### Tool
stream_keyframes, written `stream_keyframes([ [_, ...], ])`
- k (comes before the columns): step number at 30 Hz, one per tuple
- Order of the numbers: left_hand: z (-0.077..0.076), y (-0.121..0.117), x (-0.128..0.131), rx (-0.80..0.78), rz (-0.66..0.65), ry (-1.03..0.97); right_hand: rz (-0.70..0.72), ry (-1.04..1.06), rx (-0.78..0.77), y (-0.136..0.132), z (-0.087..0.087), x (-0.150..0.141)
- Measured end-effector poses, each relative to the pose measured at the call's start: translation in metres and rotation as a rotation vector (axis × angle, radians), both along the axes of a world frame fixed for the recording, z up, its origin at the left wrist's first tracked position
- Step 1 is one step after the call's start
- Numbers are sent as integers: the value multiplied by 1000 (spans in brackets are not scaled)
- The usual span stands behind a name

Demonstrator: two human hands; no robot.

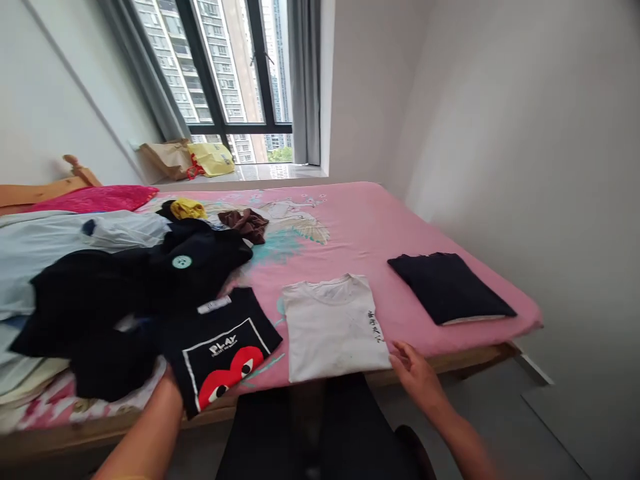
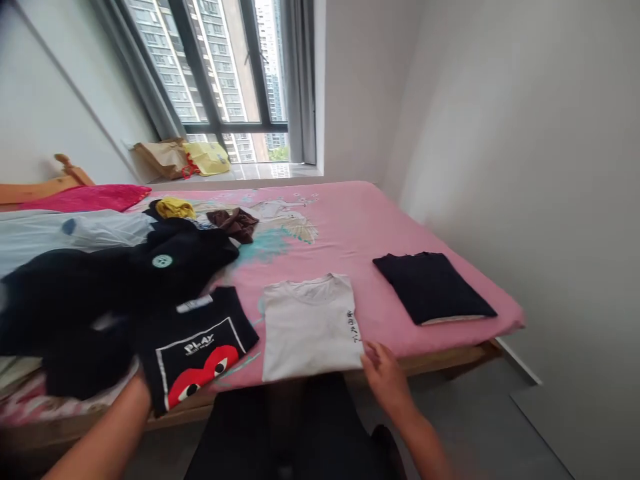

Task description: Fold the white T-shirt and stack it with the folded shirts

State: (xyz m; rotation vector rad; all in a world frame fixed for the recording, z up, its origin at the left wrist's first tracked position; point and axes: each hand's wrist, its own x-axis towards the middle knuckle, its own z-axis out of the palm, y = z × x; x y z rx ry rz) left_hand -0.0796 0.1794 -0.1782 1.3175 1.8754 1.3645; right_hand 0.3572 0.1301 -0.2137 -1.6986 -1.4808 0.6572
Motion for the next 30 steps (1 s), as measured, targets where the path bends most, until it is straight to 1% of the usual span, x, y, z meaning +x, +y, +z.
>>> stream_keyframes([
  [1,3,-6,-25,25,19,-9,-27,5,-69,2,-16,7],
  [2,5,-14,-48,48,41,-43,-46,25,-119,3,-29,13],
  [3,7,-22,-68,56,64,-116,-55,44,-160,5,-39,17],
  [4,7,-31,-84,48,94,-225,-60,58,-195,7,-44,20],
  [5,5,-41,-95,22,140,-366,-62,65,-224,11,-46,22],
  [6,2,-52,-100,-4,212,-508,-57,61,-249,15,-46,22],
  [7,-3,-63,-98,-14,316,-610,-44,52,-272,20,-43,21],
  [8,-9,-74,-90,-6,434,-644,-22,41,-294,26,-40,19],
  [9,-16,-84,-76,13,529,-604,7,33,-314,33,-36,17],
  [10,-22,-94,-56,44,593,-506,41,32,-338,41,-32,15],
  [11,-28,-103,-33,48,559,-412,73,37,-367,48,-29,13],
  [13,-36,-114,17,-99,239,-308,115,59,-439,61,-25,10],
  [14,-37,-114,42,-153,73,-255,118,78,-479,66,-24,9],
  [15,-37,-111,64,-191,-83,-197,119,123,-524,71,-23,9],
  [16,-37,-104,82,-225,-188,-126,121,189,-567,74,-22,8],
  [17,-35,-95,96,-249,-249,-60,126,267,-604,76,-22,8],
  [18,-34,-83,106,-270,-276,-3,137,346,-632,77,-21,7],
  [20,-31,-56,115,-333,-252,41,165,465,-655,80,-19,5],
  [22,-29,-33,117,-446,-225,-23,182,513,-641,83,-18,3],
  [24,-30,-16,118,-556,-233,-106,194,559,-612,89,-16,-1],
  [27,-33,-4,120,-633,-276,-131,197,608,-538,96,-15,-8],
  [30,-36,-3,119,-659,-297,-104,135,593,-459,96,-18,-12],
])
